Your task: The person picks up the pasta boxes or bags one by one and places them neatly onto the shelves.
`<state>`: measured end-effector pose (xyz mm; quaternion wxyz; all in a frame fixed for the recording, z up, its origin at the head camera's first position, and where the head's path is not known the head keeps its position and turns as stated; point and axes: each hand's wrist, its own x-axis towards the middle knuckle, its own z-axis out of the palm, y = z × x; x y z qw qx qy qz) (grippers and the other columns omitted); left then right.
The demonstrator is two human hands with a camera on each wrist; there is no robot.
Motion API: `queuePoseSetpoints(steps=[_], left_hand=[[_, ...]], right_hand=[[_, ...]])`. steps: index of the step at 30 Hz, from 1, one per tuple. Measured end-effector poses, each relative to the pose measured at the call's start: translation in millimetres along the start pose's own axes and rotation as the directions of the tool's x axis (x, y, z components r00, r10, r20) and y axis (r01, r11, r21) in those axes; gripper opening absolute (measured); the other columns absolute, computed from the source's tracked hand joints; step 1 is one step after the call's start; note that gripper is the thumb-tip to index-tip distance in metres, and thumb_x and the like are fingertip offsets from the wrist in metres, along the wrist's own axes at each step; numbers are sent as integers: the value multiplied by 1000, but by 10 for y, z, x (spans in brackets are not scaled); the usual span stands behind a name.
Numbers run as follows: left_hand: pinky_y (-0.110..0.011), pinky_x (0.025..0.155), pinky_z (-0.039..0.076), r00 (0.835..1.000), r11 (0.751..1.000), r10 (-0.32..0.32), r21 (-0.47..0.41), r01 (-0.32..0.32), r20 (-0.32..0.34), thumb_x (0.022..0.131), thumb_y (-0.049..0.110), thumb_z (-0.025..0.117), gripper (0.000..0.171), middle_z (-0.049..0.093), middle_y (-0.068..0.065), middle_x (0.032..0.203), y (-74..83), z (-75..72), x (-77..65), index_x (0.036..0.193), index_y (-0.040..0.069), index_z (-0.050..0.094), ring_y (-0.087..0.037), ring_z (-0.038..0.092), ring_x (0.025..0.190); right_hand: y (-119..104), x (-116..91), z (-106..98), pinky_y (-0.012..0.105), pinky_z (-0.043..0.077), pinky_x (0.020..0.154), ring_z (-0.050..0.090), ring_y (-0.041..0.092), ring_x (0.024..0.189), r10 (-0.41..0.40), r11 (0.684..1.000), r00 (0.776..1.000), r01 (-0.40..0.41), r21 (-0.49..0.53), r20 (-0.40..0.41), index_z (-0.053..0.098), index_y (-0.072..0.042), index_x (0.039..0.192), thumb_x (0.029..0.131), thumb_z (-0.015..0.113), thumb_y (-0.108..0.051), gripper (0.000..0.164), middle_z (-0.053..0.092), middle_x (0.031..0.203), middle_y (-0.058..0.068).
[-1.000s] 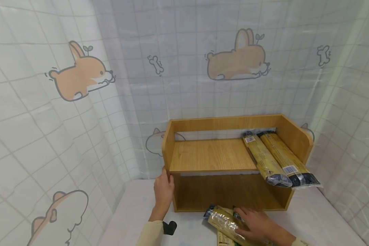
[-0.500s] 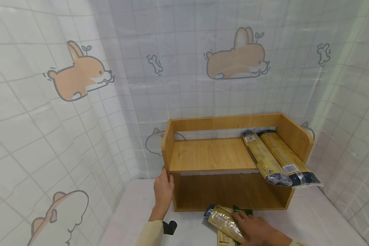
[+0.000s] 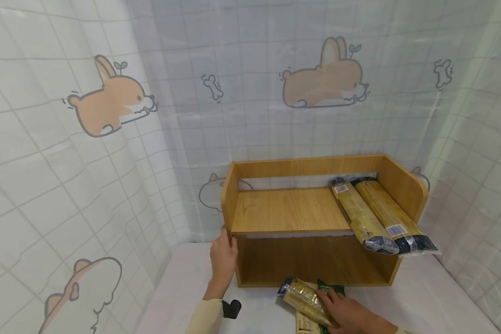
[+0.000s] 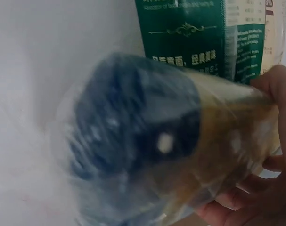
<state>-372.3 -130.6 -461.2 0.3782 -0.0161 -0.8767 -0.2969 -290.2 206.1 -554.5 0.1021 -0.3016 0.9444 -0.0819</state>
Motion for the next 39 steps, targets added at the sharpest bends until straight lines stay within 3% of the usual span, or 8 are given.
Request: queuePoseSetpoints(steps=[4,9,16,21,26,29,39], left_hand=[[-26,45,37,1000,1000,9,-3,-9,-13,79,5,61,27,62,-15,66,-2,-1,6,105,-1,55,-18,54,53],[-24,44,36,1000,1000,-8,8,8,-3,79,5,60,23,61,-13,63,3,0,5,101,0,55,-16,52,51],[-26,46,40,1000,1000,-8,-2,8,6,81,6,59,24,65,-16,70,28,-14,15,104,1,55,-19,57,54],[-28,46,39,1000,1000,4,13,-4,-7,80,5,59,26,63,-16,67,21,-20,18,104,0,55,-21,56,53],[-28,45,38,1000,1000,-21,19,21,15,80,6,60,24,61,-14,63,20,-10,5,103,0,55,-19,54,52],[-29,46,40,999,999,-31,15,30,30,81,6,59,27,64,-16,67,31,-14,5,106,0,54,-21,58,55],[-34,49,46,1000,1000,-19,11,19,12,80,6,61,31,67,-20,75,37,-42,-6,110,0,54,-27,64,62]], right_hand=[[8,-19,32,22,41,53,58,18,85,-11,1000,1000,11,0,1,21,-15,141,85,51,-48,72,47,125,16],[54,-32,59,20,38,50,56,12,82,-35,999,999,35,29,6,14,-17,144,89,48,-38,68,42,131,19],[110,-1,124,17,31,46,33,-1,64,-129,991,986,130,8,-105,15,-13,143,90,49,-27,65,46,109,6],[116,4,139,15,29,45,31,-4,66,-154,988,975,153,-20,-163,20,-19,142,88,52,-22,62,46,107,-1],[105,5,129,13,26,42,25,-8,63,-242,970,937,239,-43,-252,23,-18,140,88,54,-20,61,43,104,-2],[93,15,136,11,21,39,20,-9,61,-290,957,898,277,-88,-331,24,-15,141,88,54,-19,60,42,102,-3],[-18,55,47,9,18,41,20,-7,63,-304,948,824,211,-239,-479,27,-18,140,86,56,-19,61,43,105,-5]])
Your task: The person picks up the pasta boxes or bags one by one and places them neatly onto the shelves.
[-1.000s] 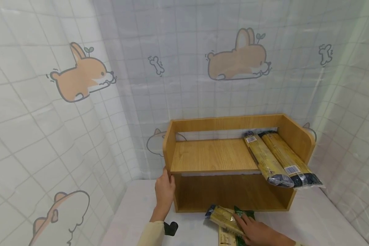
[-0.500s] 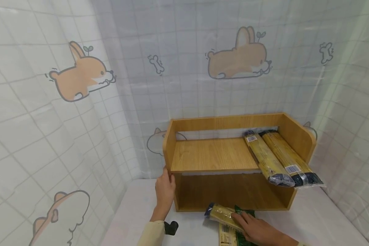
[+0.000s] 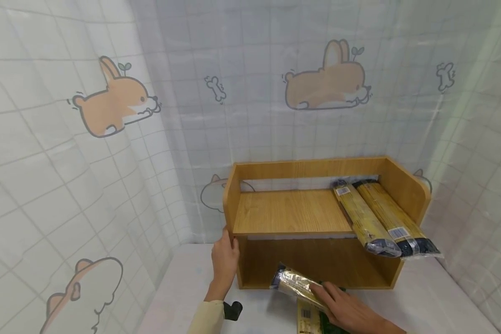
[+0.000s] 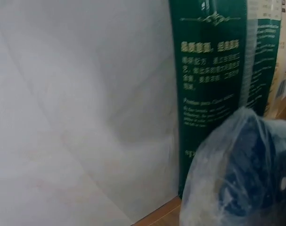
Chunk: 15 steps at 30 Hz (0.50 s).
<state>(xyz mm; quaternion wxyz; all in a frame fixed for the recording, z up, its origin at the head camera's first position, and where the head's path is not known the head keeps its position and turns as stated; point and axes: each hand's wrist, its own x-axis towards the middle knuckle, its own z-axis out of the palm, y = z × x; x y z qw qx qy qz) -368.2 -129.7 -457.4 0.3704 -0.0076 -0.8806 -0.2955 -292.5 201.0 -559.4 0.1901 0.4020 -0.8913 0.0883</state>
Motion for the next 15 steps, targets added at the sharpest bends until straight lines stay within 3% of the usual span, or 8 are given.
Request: queuePoseSetpoints(steps=[6,11,15], left_hand=[[-37,51,47,1000,1000,-3,-3,3,-4,80,6,60,32,68,-20,77,7,1,-7,111,1,54,-29,66,65],[-34,49,46,1000,1000,3,-3,-3,-2,80,6,61,30,68,-19,76,-10,18,-8,109,1,54,-27,65,63],[-30,47,43,1000,1000,3,-12,-3,8,81,6,59,29,67,-19,76,-14,21,-2,110,1,53,-25,63,60]], right_hand=[[-20,35,-47,9,25,50,38,0,75,-39,997,991,30,-69,-127,31,-12,139,87,53,-23,58,47,111,-1],[-18,73,-78,8,25,55,43,1,76,-94,991,963,66,-117,-254,35,-8,135,90,40,-29,50,51,113,4],[-20,112,-142,11,26,54,47,3,73,-68,992,957,34,-122,-283,35,-8,136,91,31,-33,52,51,113,6]])
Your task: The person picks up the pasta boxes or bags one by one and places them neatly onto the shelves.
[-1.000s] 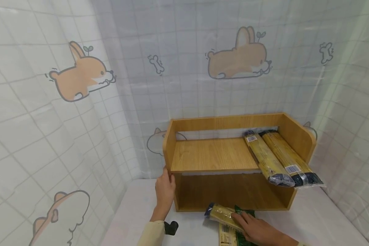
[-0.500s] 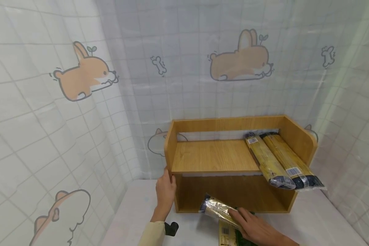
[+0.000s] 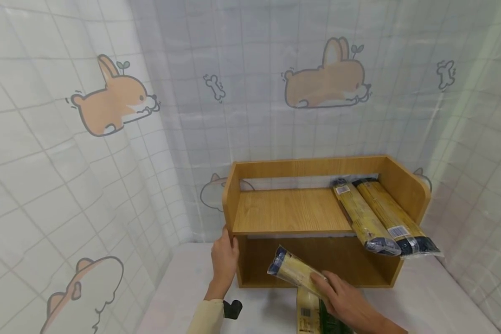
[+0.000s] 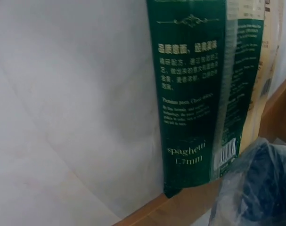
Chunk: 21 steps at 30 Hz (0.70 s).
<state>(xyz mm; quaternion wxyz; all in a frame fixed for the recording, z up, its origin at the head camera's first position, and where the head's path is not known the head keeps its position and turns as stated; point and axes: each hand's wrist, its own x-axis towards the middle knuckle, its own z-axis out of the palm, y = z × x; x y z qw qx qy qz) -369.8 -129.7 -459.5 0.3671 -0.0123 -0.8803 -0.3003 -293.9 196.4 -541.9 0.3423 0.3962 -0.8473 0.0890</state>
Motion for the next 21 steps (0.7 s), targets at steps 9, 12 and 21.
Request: queuePoseSetpoints(steps=[9,12,21], left_hand=[[-34,49,45,1000,1000,-2,7,2,-5,81,7,59,29,68,-18,77,-19,8,1,109,2,54,-26,64,62],[-35,50,46,1000,1000,3,7,-3,-5,81,7,59,30,68,-19,77,-20,13,0,110,2,54,-27,64,63],[-35,51,46,1000,1000,-2,17,2,3,81,7,59,35,67,-20,76,-20,12,-1,114,0,52,-26,64,62]], right_hand=[[30,58,-129,14,29,55,47,3,75,61,998,998,-61,-19,-4,32,-10,137,88,39,-32,55,50,119,7],[38,58,-165,14,27,55,48,3,75,76,997,997,-77,-31,-21,33,-10,137,89,37,-36,54,50,120,8],[61,114,-252,13,25,52,49,6,75,114,989,991,-121,-84,-76,35,-10,136,92,28,-40,54,52,117,10]])
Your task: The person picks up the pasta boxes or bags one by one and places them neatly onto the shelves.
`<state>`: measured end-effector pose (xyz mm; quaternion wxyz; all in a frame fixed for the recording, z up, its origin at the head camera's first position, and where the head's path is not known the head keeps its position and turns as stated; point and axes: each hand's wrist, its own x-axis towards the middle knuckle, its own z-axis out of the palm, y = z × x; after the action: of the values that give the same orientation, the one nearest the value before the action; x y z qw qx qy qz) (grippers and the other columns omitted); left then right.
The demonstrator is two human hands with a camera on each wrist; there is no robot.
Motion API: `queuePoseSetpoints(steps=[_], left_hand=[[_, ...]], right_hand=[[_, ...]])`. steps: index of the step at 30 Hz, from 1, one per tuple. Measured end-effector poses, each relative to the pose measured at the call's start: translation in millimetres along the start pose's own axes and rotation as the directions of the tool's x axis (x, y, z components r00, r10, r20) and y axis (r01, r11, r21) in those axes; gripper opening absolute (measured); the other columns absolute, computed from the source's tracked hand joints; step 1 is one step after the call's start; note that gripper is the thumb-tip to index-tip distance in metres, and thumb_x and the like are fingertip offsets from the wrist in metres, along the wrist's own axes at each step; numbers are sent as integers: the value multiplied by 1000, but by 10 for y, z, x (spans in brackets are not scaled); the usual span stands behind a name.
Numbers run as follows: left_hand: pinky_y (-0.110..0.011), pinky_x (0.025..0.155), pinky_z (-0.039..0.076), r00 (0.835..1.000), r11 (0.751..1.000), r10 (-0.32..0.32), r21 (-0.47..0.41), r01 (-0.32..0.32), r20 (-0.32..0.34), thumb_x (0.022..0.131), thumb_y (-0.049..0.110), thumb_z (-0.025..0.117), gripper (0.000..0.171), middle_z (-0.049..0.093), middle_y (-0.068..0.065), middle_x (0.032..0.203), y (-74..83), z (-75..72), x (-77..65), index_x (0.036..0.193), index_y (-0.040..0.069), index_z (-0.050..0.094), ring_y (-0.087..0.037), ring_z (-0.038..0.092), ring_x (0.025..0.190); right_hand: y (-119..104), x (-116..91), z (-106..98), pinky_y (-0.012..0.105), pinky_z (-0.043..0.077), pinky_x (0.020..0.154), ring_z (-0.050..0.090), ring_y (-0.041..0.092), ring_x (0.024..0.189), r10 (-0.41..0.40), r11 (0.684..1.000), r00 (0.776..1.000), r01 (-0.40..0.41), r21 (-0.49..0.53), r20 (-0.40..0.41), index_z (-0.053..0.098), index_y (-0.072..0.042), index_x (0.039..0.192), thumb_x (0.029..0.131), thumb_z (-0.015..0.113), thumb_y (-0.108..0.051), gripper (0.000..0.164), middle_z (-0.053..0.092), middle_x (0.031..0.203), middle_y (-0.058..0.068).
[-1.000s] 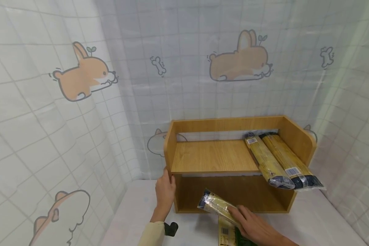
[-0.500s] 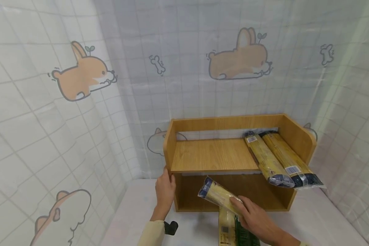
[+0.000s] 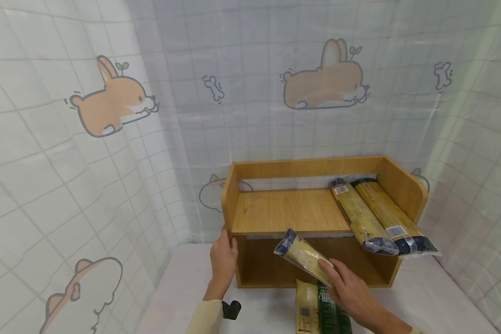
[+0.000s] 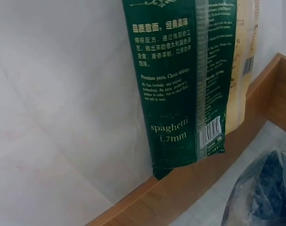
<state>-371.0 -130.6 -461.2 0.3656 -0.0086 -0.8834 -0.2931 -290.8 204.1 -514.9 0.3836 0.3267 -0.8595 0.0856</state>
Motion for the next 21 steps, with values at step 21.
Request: queuePoseSetpoints(steps=[21], left_hand=[[-38,52,48,1000,1000,22,0,-22,-16,81,7,59,31,68,-20,77,-16,-8,-1,111,1,53,-31,65,65]], right_hand=[[-37,273,-79,17,35,46,54,11,75,178,984,981,-179,-3,-82,32,-10,138,91,26,-49,61,50,113,12]])
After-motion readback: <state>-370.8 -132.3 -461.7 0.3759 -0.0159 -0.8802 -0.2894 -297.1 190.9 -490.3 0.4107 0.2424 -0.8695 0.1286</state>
